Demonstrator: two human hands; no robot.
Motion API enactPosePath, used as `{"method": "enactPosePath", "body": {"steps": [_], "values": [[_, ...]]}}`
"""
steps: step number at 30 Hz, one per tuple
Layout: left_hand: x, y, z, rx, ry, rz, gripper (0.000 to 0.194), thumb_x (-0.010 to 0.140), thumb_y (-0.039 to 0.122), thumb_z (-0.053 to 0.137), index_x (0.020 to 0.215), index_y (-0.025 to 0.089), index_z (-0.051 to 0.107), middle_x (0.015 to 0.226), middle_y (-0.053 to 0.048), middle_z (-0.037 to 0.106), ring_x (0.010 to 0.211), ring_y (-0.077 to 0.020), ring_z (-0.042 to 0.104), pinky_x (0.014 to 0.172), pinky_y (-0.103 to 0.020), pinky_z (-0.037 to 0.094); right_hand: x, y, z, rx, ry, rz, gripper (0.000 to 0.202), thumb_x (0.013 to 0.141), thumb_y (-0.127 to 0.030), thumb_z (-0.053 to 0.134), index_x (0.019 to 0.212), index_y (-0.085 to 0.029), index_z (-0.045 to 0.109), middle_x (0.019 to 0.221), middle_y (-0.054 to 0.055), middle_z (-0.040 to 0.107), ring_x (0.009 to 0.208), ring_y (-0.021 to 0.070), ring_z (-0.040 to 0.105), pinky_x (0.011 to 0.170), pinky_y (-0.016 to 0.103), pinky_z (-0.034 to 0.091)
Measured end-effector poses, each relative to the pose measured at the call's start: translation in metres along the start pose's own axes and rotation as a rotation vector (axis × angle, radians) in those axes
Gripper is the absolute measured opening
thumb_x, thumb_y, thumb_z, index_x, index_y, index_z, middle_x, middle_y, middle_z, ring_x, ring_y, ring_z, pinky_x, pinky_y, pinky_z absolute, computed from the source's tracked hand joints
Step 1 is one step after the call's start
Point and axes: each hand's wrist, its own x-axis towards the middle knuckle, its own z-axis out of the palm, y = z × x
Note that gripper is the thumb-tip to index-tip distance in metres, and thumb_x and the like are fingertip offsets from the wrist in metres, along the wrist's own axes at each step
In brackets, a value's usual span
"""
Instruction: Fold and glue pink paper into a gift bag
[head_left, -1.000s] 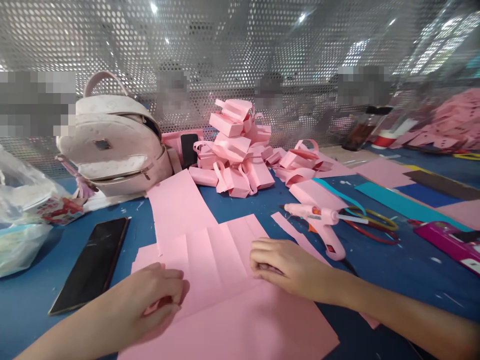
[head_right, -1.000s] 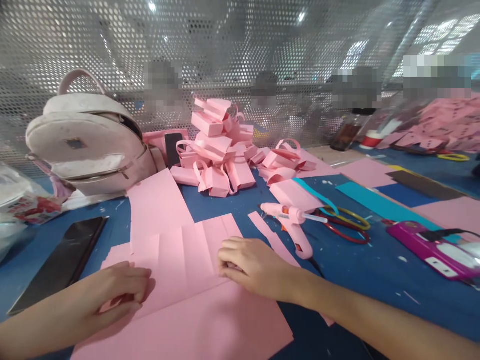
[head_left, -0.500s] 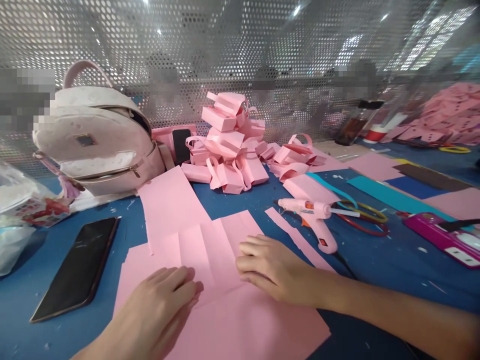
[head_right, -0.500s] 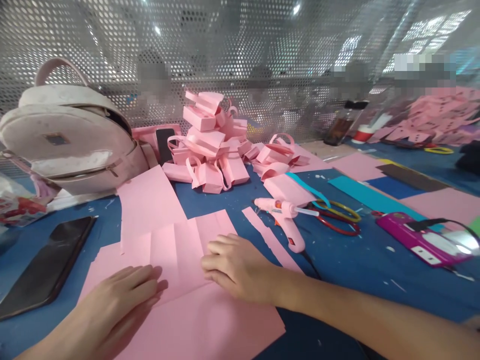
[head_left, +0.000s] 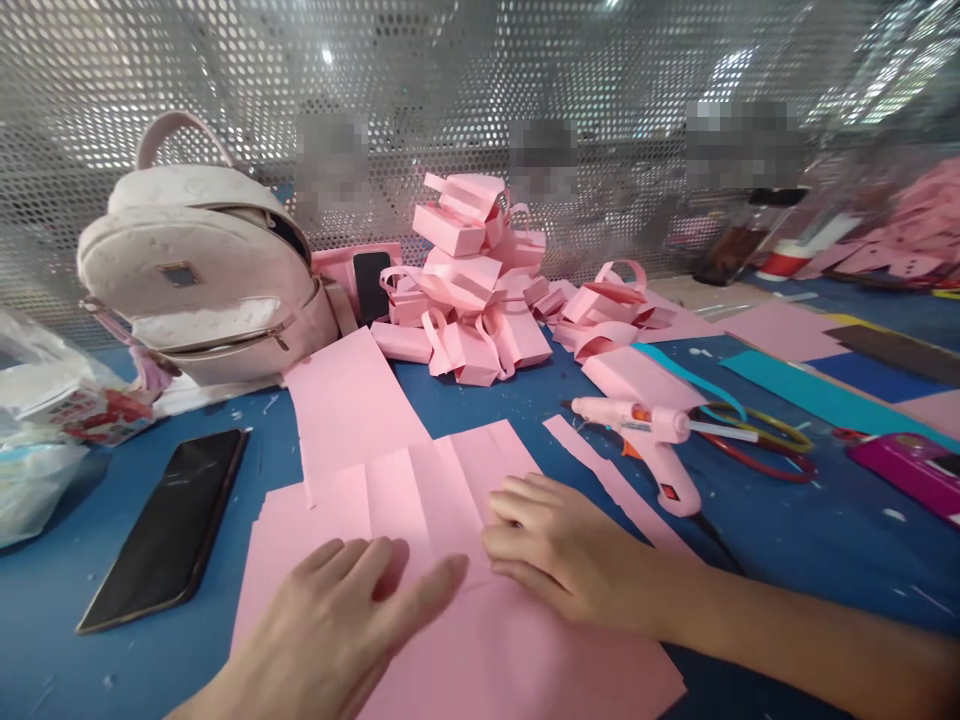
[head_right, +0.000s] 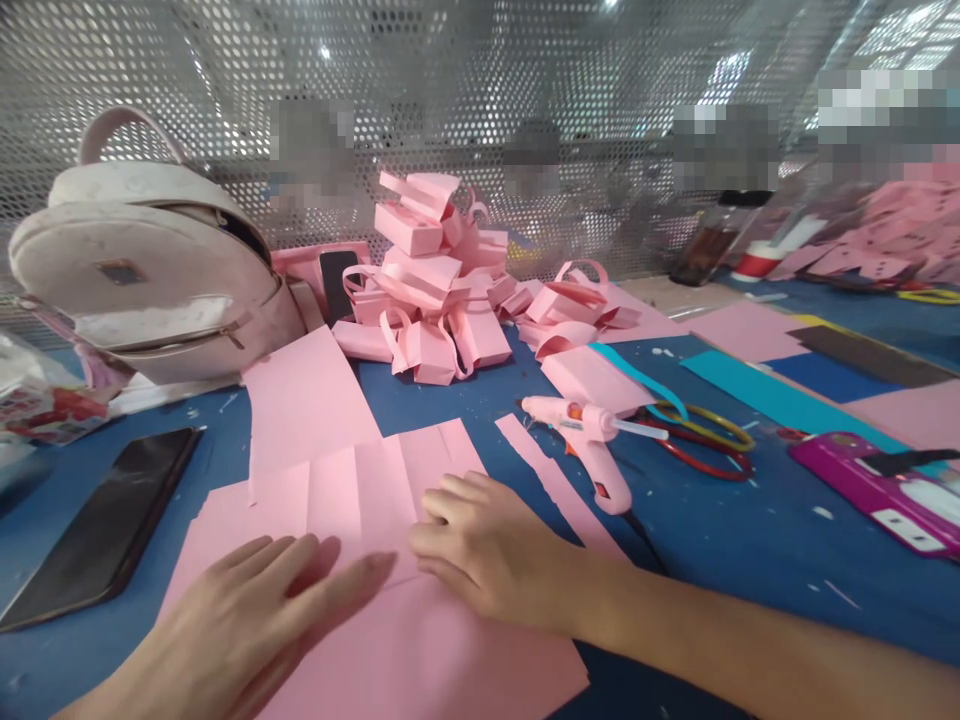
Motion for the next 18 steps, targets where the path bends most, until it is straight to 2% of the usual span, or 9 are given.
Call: {"method": "enactPosePath", "body": {"steps": [3,10,14,18], "values": [[0.0036,-0.001,-0.0004,0.122,-0.077,0.076,0.058,0.091,0.017,0.047,0.147,0.029,0.038,0.096,-0.005,0.067,0.063,-0.021,0.061,0.057,-0.034,0.047,-0.0003,0.0002,0.0009,-0.009,-0.001,0.004,0.03,0.103,-0.025,0.037,0.074,-0.019,0.045,0.08,0.001,0.047,0.076,0.0172,0.04,0.068,0.032,0.027],[0.0034,-0.0006,-0.0029,0.202,-0.144,0.088,0.058,0.094,0.027,0.054,0.15,0.031,0.037,0.106,-0.006,0.069,0.071,-0.0222,0.064,0.06,-0.035,0.049,-0.0011,0.0015,0.0032,-0.018,-0.002,0.018,0.029,0.103,-0.026,0.038,0.075,-0.02,0.043,0.081,0.0,0.046,0.076,0.0168,0.04,0.068,0.032,0.027],[0.0034,0.0002,0.0002,0.209,-0.06,0.102,0.052,0.098,0.032,0.049,0.149,0.031,0.04,0.117,-0.005,0.068,0.084,-0.0245,0.063,0.072,-0.041,0.05,-0.0012,0.0012,0.0031,-0.039,-0.008,0.011,0.03,0.104,-0.027,0.038,0.075,-0.02,0.042,0.08,-0.001,0.045,0.076,0.0166,0.04,0.068,0.032,0.027],[0.0066,0.0033,0.0056,0.195,0.034,0.202,0.043,0.1,0.019,0.044,0.142,0.018,0.049,0.128,-0.004,0.065,0.1,-0.024,0.06,0.085,-0.039,0.048,-0.001,0.0012,0.0017,-0.042,-0.021,0.005,0.03,0.104,-0.029,0.037,0.077,-0.02,0.043,0.081,0.0,0.045,0.076,0.0168,0.04,0.067,0.032,0.027]]}}
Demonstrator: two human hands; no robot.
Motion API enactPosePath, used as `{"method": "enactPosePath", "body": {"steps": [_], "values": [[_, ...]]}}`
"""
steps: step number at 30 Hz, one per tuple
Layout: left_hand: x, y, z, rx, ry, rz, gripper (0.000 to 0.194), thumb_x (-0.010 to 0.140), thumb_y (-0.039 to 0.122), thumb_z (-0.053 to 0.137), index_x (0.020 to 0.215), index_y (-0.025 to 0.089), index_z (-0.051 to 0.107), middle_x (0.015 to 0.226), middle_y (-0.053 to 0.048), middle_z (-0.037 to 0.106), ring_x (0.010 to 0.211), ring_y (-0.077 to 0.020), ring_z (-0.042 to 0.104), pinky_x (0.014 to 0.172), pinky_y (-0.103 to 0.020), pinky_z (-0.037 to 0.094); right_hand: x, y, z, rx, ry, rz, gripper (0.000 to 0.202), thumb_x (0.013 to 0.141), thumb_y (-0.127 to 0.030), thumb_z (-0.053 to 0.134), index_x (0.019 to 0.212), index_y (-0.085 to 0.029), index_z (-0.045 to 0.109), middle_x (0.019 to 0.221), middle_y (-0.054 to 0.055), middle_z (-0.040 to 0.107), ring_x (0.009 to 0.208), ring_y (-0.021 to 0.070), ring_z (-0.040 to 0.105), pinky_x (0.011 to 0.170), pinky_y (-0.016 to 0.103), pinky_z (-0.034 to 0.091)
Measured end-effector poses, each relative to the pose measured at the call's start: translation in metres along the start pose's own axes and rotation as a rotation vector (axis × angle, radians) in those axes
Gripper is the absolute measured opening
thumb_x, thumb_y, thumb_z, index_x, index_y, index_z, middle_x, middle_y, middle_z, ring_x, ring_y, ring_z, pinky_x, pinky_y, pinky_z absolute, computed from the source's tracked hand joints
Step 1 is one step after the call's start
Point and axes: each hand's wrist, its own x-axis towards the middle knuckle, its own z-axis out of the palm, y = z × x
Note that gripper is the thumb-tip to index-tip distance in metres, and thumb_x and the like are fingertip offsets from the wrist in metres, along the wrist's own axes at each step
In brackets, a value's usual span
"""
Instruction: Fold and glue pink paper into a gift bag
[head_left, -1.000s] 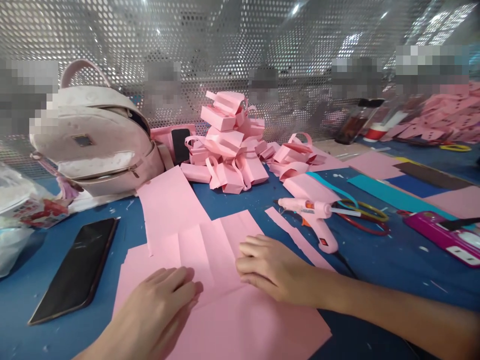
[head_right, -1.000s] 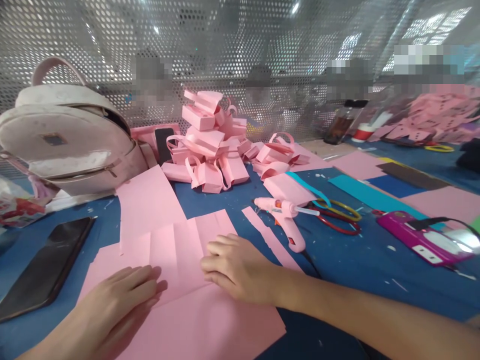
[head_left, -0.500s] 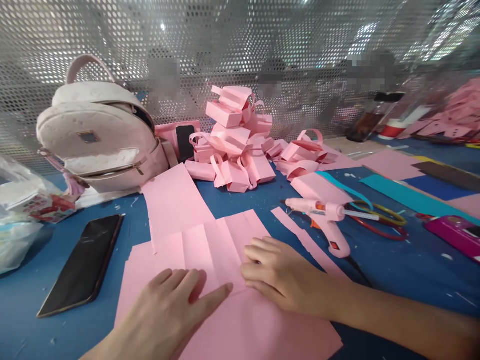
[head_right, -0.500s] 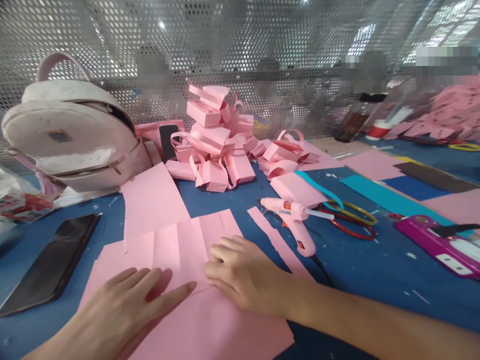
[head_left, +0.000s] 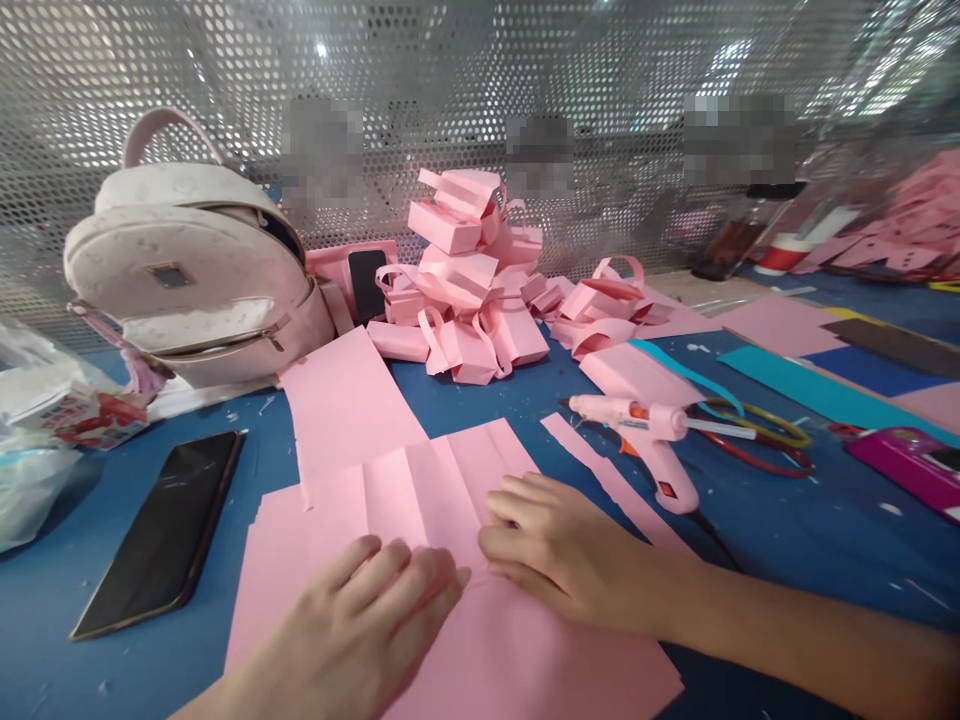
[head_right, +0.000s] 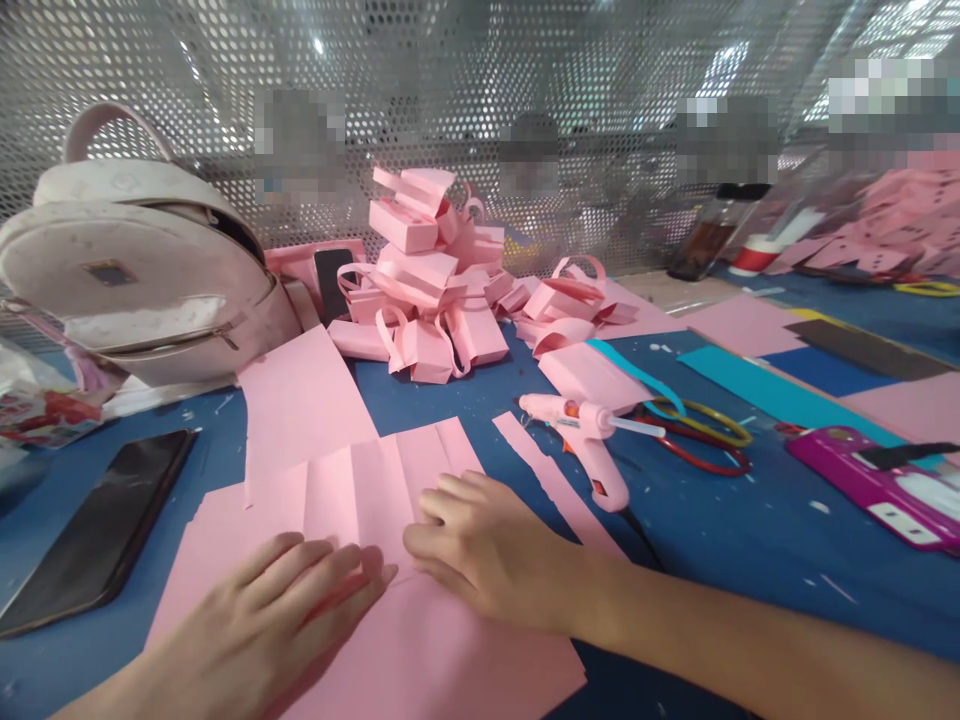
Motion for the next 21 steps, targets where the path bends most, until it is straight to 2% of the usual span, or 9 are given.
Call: {"method": "enactPosePath", "body": {"steps": [3,6,11,15,21], "values": [[0.005,0.003,0.001,-0.014,0.004,0.056,0.042,0.098,0.013,0.044,0.138,0.009,0.052,0.124,-0.007,0.067,0.095,-0.0237,0.062,0.082,-0.036,0.052,0.0,0.0,-0.001,0.018,-0.006,0.008,0.029,0.105,-0.028,0.037,0.077,-0.02,0.044,0.082,0.0,0.047,0.077,0.0169,0.041,0.069,0.032,0.029],[0.01,0.003,-0.002,-0.067,-0.067,0.092,0.045,0.095,0.009,0.047,0.139,0.004,0.049,0.118,-0.011,0.069,0.092,-0.0243,0.064,0.082,-0.035,0.056,0.0,0.001,-0.001,0.029,0.002,0.011,0.029,0.105,-0.029,0.037,0.079,-0.02,0.045,0.083,0.0,0.048,0.078,0.017,0.042,0.07,0.032,0.03],[0.019,-0.001,-0.007,-0.185,-0.191,0.119,0.051,0.094,0.007,0.049,0.144,0.002,0.041,0.114,-0.013,0.068,0.092,-0.0249,0.066,0.081,-0.036,0.06,-0.001,0.002,0.0,0.057,0.02,0.01,0.029,0.105,-0.029,0.038,0.078,-0.02,0.046,0.083,0.001,0.049,0.077,0.0171,0.042,0.071,0.032,0.031],[0.021,-0.002,-0.004,-0.191,-0.204,0.141,0.053,0.095,0.004,0.042,0.147,0.001,0.036,0.112,-0.014,0.067,0.089,-0.025,0.066,0.077,-0.037,0.061,-0.001,0.005,-0.002,0.157,0.039,0.035,0.026,0.102,-0.028,0.045,0.077,-0.019,0.047,0.081,0.0,0.052,0.076,0.0167,0.045,0.071,0.031,0.033],[0.027,-0.005,-0.003,-0.226,-0.188,0.187,0.056,0.094,0.002,0.04,0.149,0.0,0.031,0.111,-0.015,0.065,0.089,-0.0244,0.064,0.075,-0.036,0.06,-0.002,0.009,-0.007,0.242,0.028,0.07,0.017,0.095,-0.016,0.054,0.078,-0.018,0.051,0.083,0.0,0.056,0.08,0.0156,0.049,0.075,0.03,0.036]]}}
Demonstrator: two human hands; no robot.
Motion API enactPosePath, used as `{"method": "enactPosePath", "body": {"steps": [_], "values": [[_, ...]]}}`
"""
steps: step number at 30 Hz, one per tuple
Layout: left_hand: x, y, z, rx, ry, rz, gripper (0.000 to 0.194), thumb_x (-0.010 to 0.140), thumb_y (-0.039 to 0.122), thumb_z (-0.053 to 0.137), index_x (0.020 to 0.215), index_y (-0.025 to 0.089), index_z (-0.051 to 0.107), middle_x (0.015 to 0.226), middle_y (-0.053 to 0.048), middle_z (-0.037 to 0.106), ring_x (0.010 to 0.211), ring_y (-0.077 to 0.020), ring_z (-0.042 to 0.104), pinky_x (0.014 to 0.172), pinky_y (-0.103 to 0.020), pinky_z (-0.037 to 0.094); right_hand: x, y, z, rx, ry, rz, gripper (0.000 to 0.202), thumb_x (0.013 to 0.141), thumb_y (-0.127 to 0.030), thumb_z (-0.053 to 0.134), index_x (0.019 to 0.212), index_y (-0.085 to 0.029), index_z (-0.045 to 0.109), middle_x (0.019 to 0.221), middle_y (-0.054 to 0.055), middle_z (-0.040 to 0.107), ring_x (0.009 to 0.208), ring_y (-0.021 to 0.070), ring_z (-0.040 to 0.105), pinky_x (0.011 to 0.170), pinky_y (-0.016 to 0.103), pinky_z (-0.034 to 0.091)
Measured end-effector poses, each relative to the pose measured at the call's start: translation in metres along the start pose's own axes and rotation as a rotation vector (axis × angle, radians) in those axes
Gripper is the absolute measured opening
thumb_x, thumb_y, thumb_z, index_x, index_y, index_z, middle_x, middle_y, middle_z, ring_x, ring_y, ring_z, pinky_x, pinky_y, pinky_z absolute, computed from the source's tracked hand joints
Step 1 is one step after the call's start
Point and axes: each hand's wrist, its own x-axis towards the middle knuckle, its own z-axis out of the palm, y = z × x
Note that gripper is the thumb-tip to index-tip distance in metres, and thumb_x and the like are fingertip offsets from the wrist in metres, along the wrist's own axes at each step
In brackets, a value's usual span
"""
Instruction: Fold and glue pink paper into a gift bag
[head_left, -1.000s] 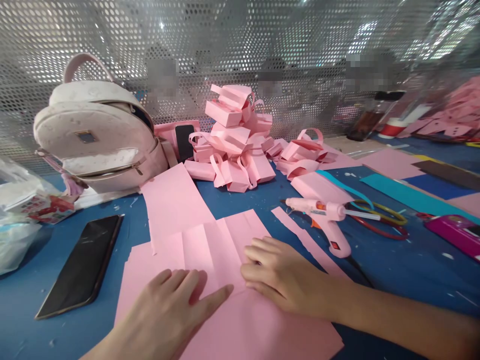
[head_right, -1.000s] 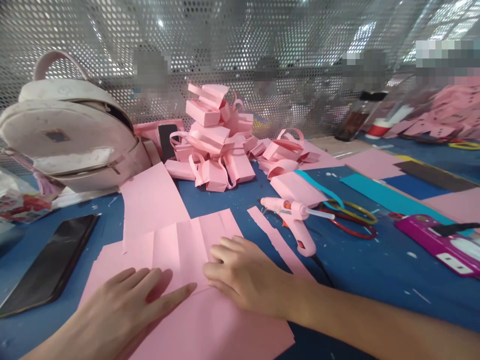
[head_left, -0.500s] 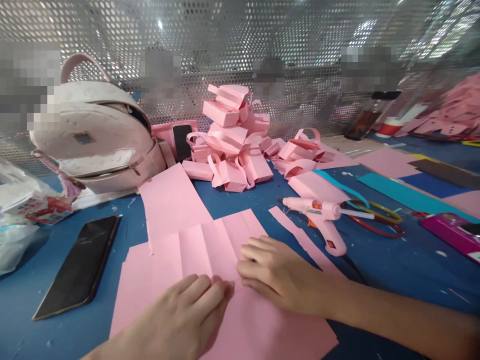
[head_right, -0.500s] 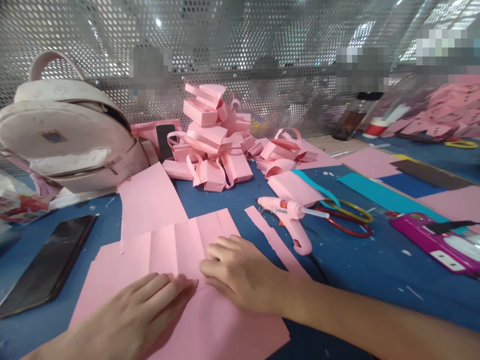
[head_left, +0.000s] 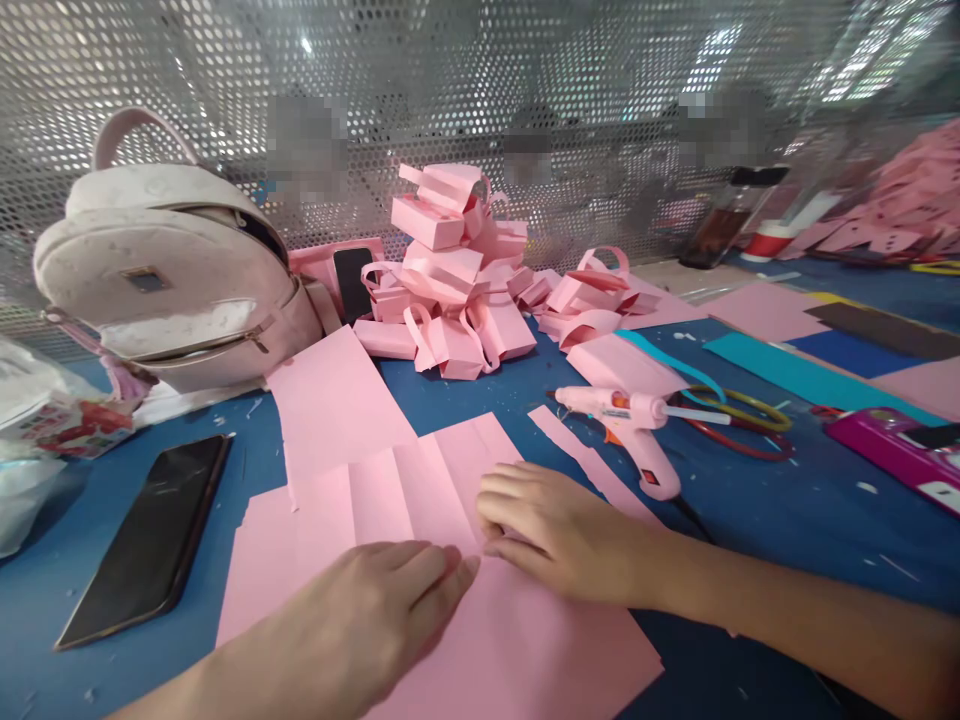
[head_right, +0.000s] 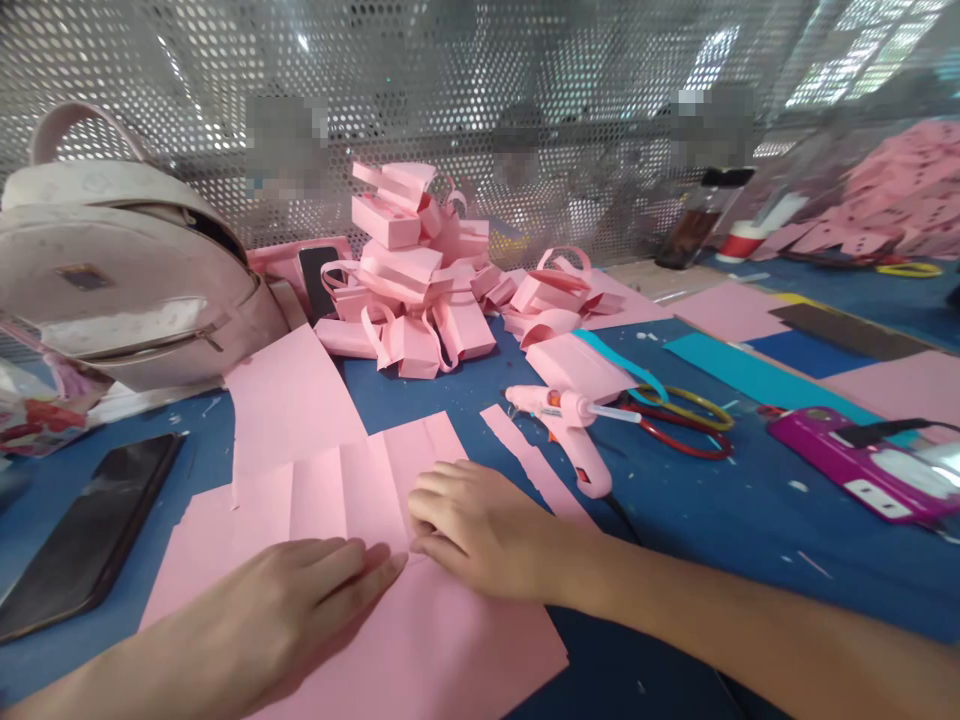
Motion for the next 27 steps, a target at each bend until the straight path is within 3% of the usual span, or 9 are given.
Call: {"method": "enactPosePath", "body": {"steps": [8,14,18,27], "values": [[0.015,-0.003,-0.021,-0.074,-0.159,-0.011,0.073,0.082,0.0,0.046,0.152,0.003,0.024,0.112,-0.014,0.065,0.089,-0.0266,0.064,0.064,-0.037,0.058,-0.006,0.002,-0.003,0.089,0.077,0.157,0.018,0.089,-0.012,0.06,0.08,-0.02,0.048,0.079,-0.003,0.055,0.073,0.0134,0.049,0.066,0.027,0.035],[0.028,-0.006,-0.03,-0.134,-0.22,-0.058,0.064,0.091,0.005,0.042,0.152,0.014,0.027,0.099,-0.007,0.066,0.076,-0.0216,0.065,0.063,-0.033,0.055,-0.012,0.001,-0.002,0.164,0.137,0.213,0.011,0.095,-0.014,0.05,0.089,-0.022,0.046,0.081,-0.003,0.054,0.073,0.0141,0.051,0.067,0.027,0.037],[0.034,-0.006,-0.03,-0.135,-0.243,-0.068,0.067,0.089,0.005,0.044,0.153,0.015,0.025,0.091,-0.004,0.065,0.071,-0.0211,0.065,0.059,-0.032,0.053,-0.014,0.002,0.0,0.205,0.181,0.222,0.005,0.099,-0.018,0.041,0.098,-0.022,0.043,0.082,-0.002,0.054,0.071,0.0146,0.05,0.067,0.027,0.038],[0.046,-0.004,-0.026,-0.048,-0.214,-0.053,0.073,0.086,0.003,0.047,0.154,0.012,0.022,0.085,-0.004,0.066,0.063,-0.0201,0.064,0.052,-0.029,0.049,-0.015,0.004,0.001,0.21,0.206,0.227,0.011,0.1,-0.016,0.032,0.099,-0.021,0.042,0.078,-0.002,0.051,0.066,0.0148,0.048,0.063,0.028,0.036]]}}
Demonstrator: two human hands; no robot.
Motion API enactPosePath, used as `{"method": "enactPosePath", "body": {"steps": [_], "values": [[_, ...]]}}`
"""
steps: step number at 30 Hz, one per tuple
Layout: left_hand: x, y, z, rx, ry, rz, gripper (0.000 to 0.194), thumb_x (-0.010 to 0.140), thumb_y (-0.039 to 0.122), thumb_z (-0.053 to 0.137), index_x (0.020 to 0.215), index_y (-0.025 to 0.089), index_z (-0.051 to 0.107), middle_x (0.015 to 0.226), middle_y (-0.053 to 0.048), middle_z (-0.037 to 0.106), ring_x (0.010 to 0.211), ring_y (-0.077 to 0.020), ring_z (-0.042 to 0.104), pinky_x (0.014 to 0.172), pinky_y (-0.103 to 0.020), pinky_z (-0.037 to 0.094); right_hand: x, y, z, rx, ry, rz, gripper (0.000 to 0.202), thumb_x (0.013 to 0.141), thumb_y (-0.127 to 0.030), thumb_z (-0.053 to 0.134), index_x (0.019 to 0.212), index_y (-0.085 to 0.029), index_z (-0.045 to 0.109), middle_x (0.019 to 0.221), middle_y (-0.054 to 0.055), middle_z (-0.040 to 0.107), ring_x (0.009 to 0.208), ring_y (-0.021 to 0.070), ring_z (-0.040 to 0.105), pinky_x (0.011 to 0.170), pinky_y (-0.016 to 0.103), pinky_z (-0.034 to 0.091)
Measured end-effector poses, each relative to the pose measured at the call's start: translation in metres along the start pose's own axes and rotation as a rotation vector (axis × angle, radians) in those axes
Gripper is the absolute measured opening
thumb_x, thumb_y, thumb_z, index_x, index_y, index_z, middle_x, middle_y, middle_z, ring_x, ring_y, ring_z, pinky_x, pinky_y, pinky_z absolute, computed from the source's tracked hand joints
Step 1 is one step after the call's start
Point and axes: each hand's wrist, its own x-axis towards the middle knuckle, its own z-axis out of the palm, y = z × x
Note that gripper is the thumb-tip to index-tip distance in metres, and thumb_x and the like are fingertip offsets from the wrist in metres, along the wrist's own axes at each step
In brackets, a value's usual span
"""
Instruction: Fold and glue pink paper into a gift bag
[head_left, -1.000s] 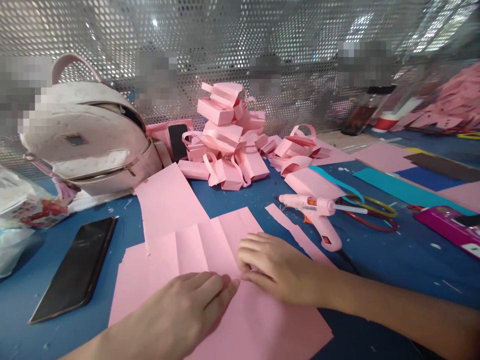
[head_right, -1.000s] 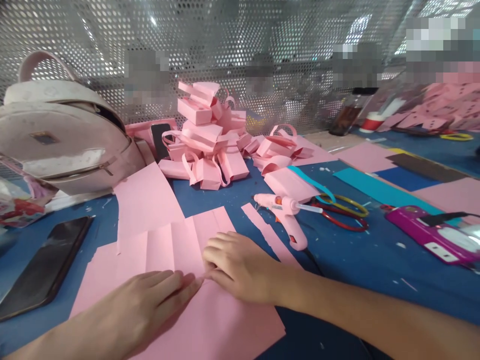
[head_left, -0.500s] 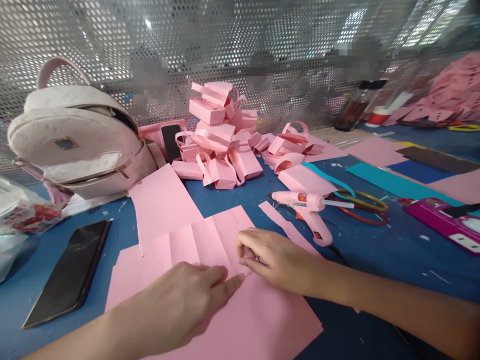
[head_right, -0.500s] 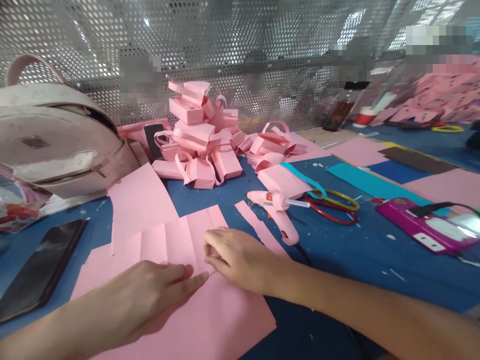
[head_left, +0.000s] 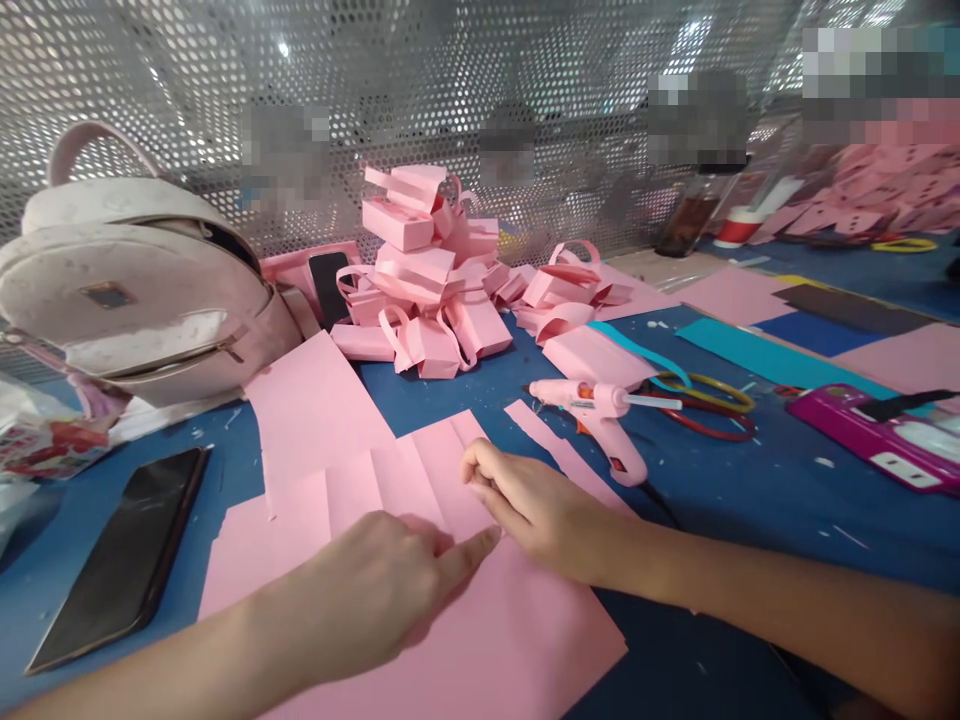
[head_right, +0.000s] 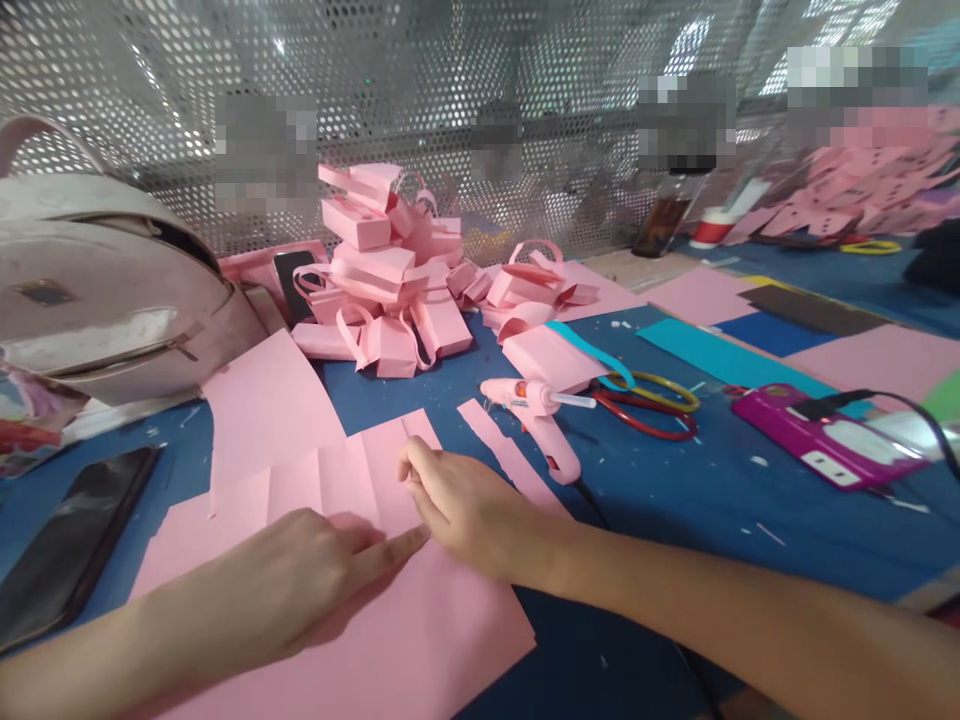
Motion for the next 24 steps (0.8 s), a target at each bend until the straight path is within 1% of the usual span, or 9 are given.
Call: {"method": "enactPosePath", "body": {"steps": [4,6,7,9,11,13,15,19,24], "values": [[0.006,-0.002,-0.006,-0.129,-0.001,-0.024,0.071,0.085,0.005,0.047,0.152,0.014,0.026,0.088,-0.004,0.068,0.067,-0.0203,0.066,0.057,-0.028,0.05,-0.001,0.0,-0.002,-0.023,-0.032,-0.023,0.016,0.097,-0.011,0.034,0.096,-0.019,0.048,0.08,0.0,0.056,0.068,0.0146,0.049,0.063,0.028,0.036],[0.006,-0.004,-0.006,-0.281,0.044,-0.087,0.062,0.088,0.004,0.044,0.148,0.018,0.034,0.087,-0.003,0.069,0.069,-0.0182,0.067,0.06,-0.026,0.05,-0.001,-0.001,-0.004,-0.077,-0.052,-0.053,0.017,0.096,-0.009,0.037,0.089,-0.019,0.05,0.081,0.0,0.057,0.069,0.0143,0.05,0.063,0.027,0.035],[0.005,-0.005,-0.006,-0.378,0.081,-0.142,0.052,0.091,0.005,0.041,0.141,0.02,0.042,0.085,-0.001,0.068,0.068,-0.0162,0.066,0.061,-0.024,0.048,-0.001,-0.001,-0.005,-0.12,-0.06,-0.072,0.018,0.097,-0.01,0.038,0.086,-0.018,0.05,0.081,0.001,0.057,0.07,0.0144,0.05,0.063,0.027,0.034],[-0.001,-0.007,-0.003,-0.557,0.148,-0.285,0.03,0.097,0.011,0.037,0.117,0.021,0.056,0.078,0.002,0.066,0.063,-0.0123,0.062,0.059,-0.021,0.045,0.0,-0.002,-0.006,-0.221,-0.083,-0.105,0.02,0.098,-0.014,0.043,0.08,-0.018,0.051,0.08,0.001,0.056,0.073,0.0151,0.051,0.064,0.027,0.034],[-0.011,-0.009,-0.001,-0.645,0.188,-0.413,0.019,0.099,0.017,0.039,0.094,0.021,0.057,0.074,0.004,0.062,0.062,-0.0109,0.057,0.058,-0.021,0.042,0.0,-0.003,-0.008,-0.303,-0.115,-0.124,0.024,0.099,-0.022,0.049,0.076,-0.017,0.053,0.079,0.001,0.055,0.075,0.0153,0.052,0.064,0.028,0.034],[-0.024,-0.01,0.001,-0.655,0.187,-0.478,0.016,0.097,0.019,0.044,0.085,0.021,0.054,0.077,0.004,0.061,0.065,-0.0108,0.056,0.059,-0.021,0.041,0.0,-0.004,-0.009,-0.35,-0.14,-0.139,0.026,0.099,-0.027,0.053,0.075,-0.017,0.055,0.079,0.0,0.053,0.075,0.0148,0.051,0.065,0.027,0.034],[-0.038,-0.011,0.004,-0.651,0.17,-0.476,0.014,0.097,0.021,0.048,0.086,0.021,0.055,0.084,0.003,0.061,0.069,-0.0108,0.057,0.062,-0.021,0.041,0.001,-0.004,-0.009,-0.374,-0.152,-0.154,0.026,0.1,-0.028,0.054,0.076,-0.017,0.056,0.079,-0.001,0.052,0.075,0.0145,0.051,0.065,0.027,0.034],[-0.059,-0.01,0.015,-0.615,0.134,-0.432,0.022,0.101,0.022,0.042,0.09,0.023,0.061,0.091,0.001,0.06,0.076,-0.0121,0.06,0.066,-0.024,0.041,0.002,-0.001,-0.006,-0.409,-0.15,-0.199,0.026,0.101,-0.028,0.05,0.079,-0.018,0.058,0.08,-0.001,0.054,0.075,0.0146,0.051,0.065,0.028,0.033],[-0.066,-0.005,0.03,-0.471,0.238,-0.393,0.025,0.101,0.018,0.035,0.094,0.022,0.058,0.088,-0.002,0.059,0.079,-0.0173,0.06,0.068,-0.028,0.041,0.005,0.002,-0.002,-0.44,-0.153,-0.242,0.025,0.102,-0.026,0.048,0.08,-0.018,0.057,0.079,-0.001,0.057,0.069,0.0137,0.049,0.061,0.028,0.029]]}}
